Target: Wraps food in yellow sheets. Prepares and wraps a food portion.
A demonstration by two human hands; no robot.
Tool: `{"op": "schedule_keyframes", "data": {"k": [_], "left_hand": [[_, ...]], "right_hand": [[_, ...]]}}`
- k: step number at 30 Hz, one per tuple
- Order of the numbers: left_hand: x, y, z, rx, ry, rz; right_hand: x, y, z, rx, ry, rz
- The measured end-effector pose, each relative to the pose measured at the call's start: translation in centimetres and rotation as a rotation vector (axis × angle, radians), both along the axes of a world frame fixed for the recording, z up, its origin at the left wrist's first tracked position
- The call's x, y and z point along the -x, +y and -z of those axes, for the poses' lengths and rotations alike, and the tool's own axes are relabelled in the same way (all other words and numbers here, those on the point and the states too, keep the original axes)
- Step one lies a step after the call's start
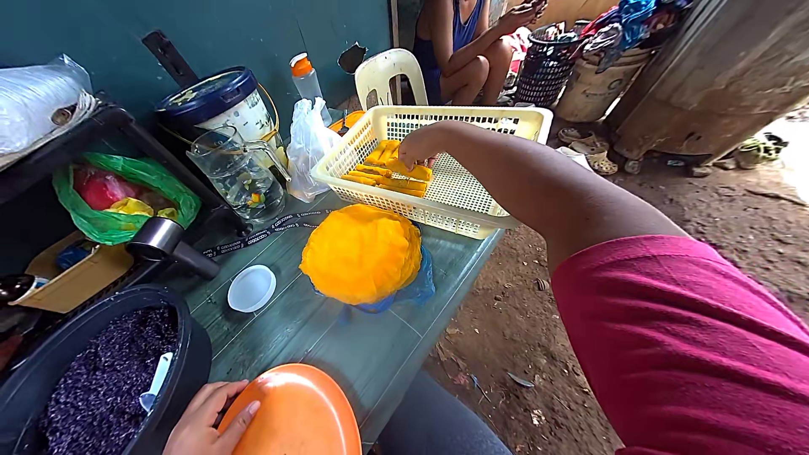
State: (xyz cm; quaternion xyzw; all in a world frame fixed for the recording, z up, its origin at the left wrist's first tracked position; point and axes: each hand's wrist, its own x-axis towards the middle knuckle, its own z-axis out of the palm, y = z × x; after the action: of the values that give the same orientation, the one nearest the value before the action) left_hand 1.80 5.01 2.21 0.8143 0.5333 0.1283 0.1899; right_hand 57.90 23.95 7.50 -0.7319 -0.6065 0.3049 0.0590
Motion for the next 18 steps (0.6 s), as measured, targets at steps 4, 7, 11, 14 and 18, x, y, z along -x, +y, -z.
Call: {"op": "schedule_keyframes", "data": {"k": [4,7,11,14,18], "left_hand": [[0.0,0.0,0.0,0.004,0.005,0.002],[-0.1,-0.1,0.0,0.005,0.004,-0.003],[-0.1,-0.1,0.1,0.009,0.017,0.005],[0.0,0.0,0.2,0.002,0.021,0.008],[0.1,0.0,0.3,-0.002,0.033,0.004]], "right_hand": [[-0.1,0.7,1.4,0.030,-0.007,-0.023],[-0.1,1.2,2.1,0.035,-0.067,-0.047],[0.9,0.9,1.8,0.040,-0.201,-0.073],[1.5,0.7,1.6,0.036,-0.275,-0.079],[1.2,1.1,2.0,0.030,-0.265,-0.046]]}}
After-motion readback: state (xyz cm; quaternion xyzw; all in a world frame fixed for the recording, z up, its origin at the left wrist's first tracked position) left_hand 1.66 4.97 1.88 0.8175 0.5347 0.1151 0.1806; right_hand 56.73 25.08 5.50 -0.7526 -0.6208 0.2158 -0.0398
